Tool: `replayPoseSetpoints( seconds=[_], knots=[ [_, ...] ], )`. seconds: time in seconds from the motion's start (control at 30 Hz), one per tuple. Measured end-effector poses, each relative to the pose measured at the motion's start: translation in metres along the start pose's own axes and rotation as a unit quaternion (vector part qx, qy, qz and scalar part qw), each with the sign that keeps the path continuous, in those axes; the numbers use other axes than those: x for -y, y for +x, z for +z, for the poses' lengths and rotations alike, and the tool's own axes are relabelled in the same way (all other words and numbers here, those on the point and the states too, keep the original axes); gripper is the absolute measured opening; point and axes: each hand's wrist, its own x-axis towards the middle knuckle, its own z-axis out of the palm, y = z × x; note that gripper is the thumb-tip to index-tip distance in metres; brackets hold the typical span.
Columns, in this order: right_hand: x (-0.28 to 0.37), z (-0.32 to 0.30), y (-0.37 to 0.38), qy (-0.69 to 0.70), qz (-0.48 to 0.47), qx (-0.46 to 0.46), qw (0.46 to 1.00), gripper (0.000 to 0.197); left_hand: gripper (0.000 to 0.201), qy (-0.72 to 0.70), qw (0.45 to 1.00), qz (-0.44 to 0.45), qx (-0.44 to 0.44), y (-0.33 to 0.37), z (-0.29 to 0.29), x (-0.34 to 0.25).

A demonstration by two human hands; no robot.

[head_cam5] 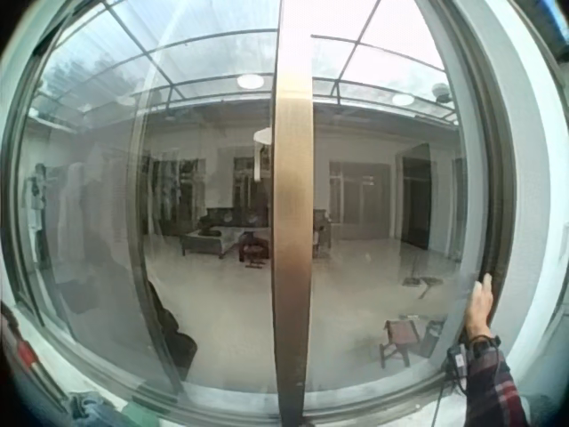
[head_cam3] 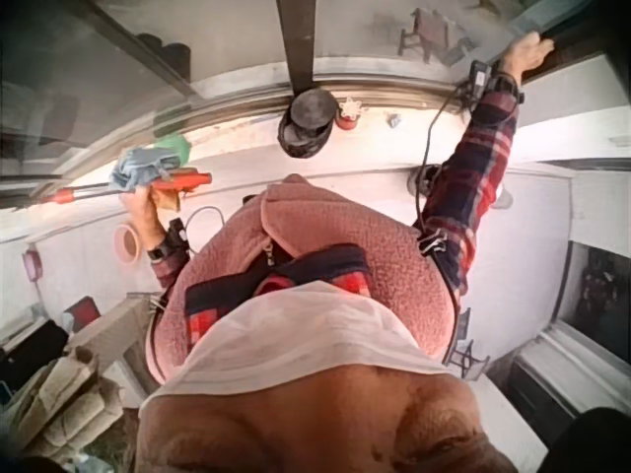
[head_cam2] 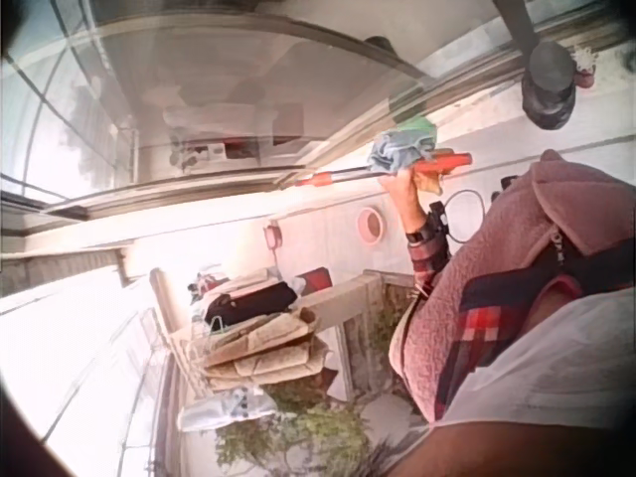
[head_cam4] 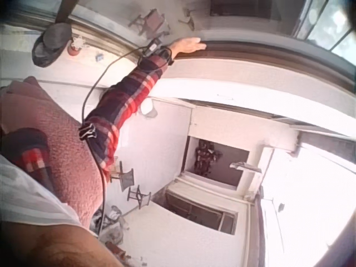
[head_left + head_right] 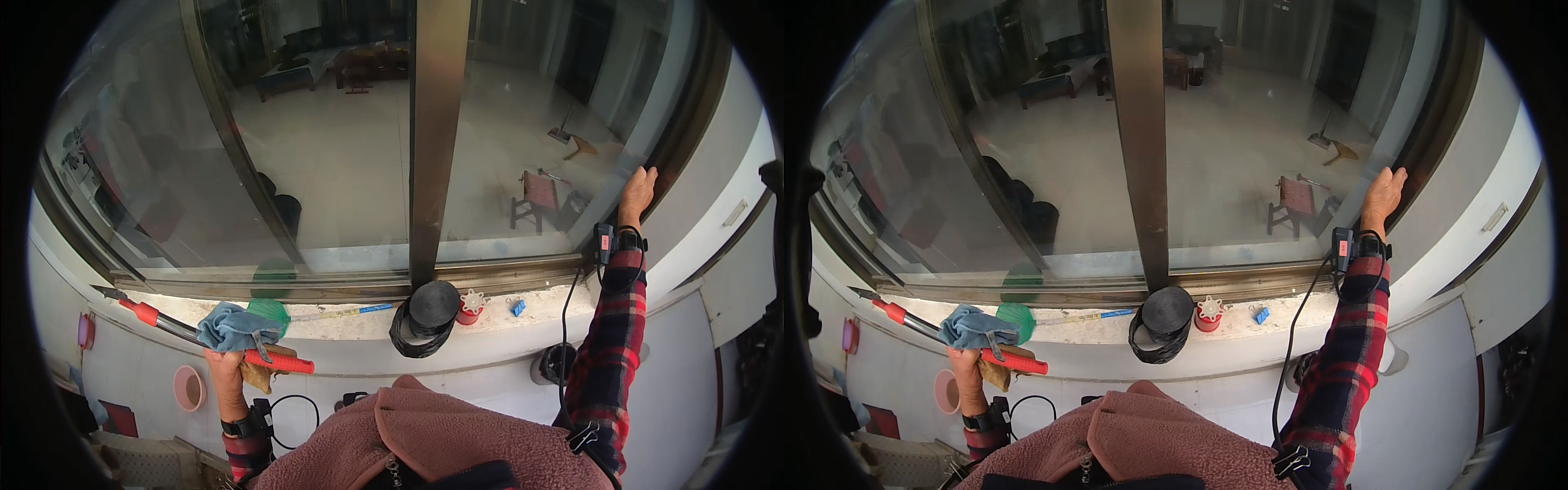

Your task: The person gathers cleaning tools, carries a pink basin of water to a balcony, and cleans a large sliding window. They wipe the glass with a cloth, open and close the window, and then use a long-handled mop to clean the window screen.

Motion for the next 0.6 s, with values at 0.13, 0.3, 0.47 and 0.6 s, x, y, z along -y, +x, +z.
replayPoseSetpoints(
  seconds=[0.13, 0.3, 0.47, 0.6],
  knots=[
    [-0.002, -0.013, 0.005, -0.029, -0.022, 0.044, 0.998, 0.058, 0.028, -0.046, 0.999, 0.010, 0.011, 0.011, 0.025, 0.009],
    [-0.003, -0.015, 0.020, -0.067, 0.010, -0.024, 0.997, 0.050, 0.029, -0.047, 0.997, 0.023, 0.047, 0.013, 0.022, 0.032],
    [0.009, -0.011, 0.038, -0.128, 0.064, -0.036, 0.989, 0.048, 0.021, -0.054, 0.999, 0.005, 0.004, 0.007, -0.008, 0.047],
    [0.018, -0.012, 0.043, -0.092, 0.110, -0.039, 0.989, 0.052, 0.018, -0.058, 0.998, 0.007, -0.010, 0.007, -0.021, 0.052]
  ],
)
